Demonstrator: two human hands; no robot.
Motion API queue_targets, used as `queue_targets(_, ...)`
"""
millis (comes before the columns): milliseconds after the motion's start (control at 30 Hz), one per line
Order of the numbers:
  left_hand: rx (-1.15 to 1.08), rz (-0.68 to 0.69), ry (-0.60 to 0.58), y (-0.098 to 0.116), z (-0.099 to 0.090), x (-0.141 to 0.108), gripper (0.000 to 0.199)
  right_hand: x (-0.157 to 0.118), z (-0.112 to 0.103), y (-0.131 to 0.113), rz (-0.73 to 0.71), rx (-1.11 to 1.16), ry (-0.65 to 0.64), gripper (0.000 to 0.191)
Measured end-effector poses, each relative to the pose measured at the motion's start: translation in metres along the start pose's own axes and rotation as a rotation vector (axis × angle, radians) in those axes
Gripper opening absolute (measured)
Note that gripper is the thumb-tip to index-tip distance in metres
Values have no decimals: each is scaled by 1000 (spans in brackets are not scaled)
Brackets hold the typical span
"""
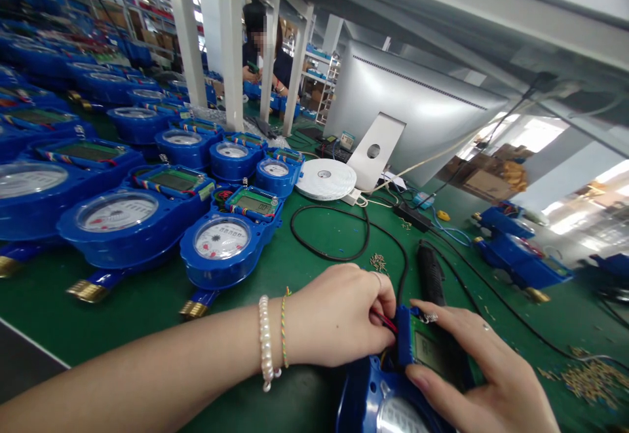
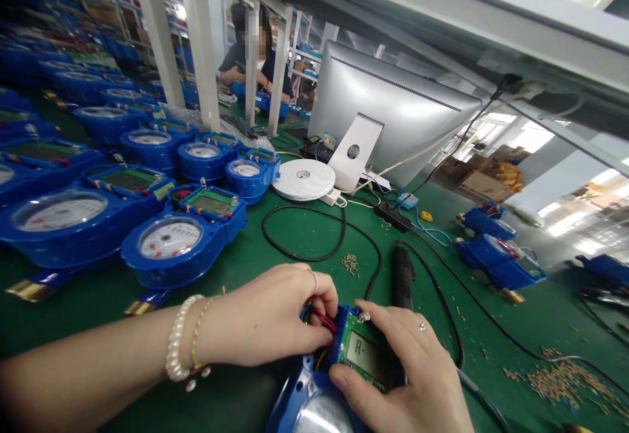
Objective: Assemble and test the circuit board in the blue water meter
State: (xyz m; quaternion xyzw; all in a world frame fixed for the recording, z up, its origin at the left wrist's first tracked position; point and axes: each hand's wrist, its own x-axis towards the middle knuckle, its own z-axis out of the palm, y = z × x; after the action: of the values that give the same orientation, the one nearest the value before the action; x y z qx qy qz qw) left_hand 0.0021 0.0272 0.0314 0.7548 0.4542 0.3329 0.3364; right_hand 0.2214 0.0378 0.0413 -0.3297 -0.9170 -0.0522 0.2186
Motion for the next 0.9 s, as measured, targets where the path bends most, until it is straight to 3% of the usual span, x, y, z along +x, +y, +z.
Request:
queue_targets(300, -82, 123, 65, -7, 0, -19, 8, 5, -3, -5, -72, -34, 2, 44)
queue_targets(500, -115, 115, 84, -11, 3, -23, 6, 6, -2, -6, -83, -69, -45, 44)
queue_targets(900, -104, 123, 106, -11, 12, -29, 19, 6, -1, -7, 27, -40, -136, 41)
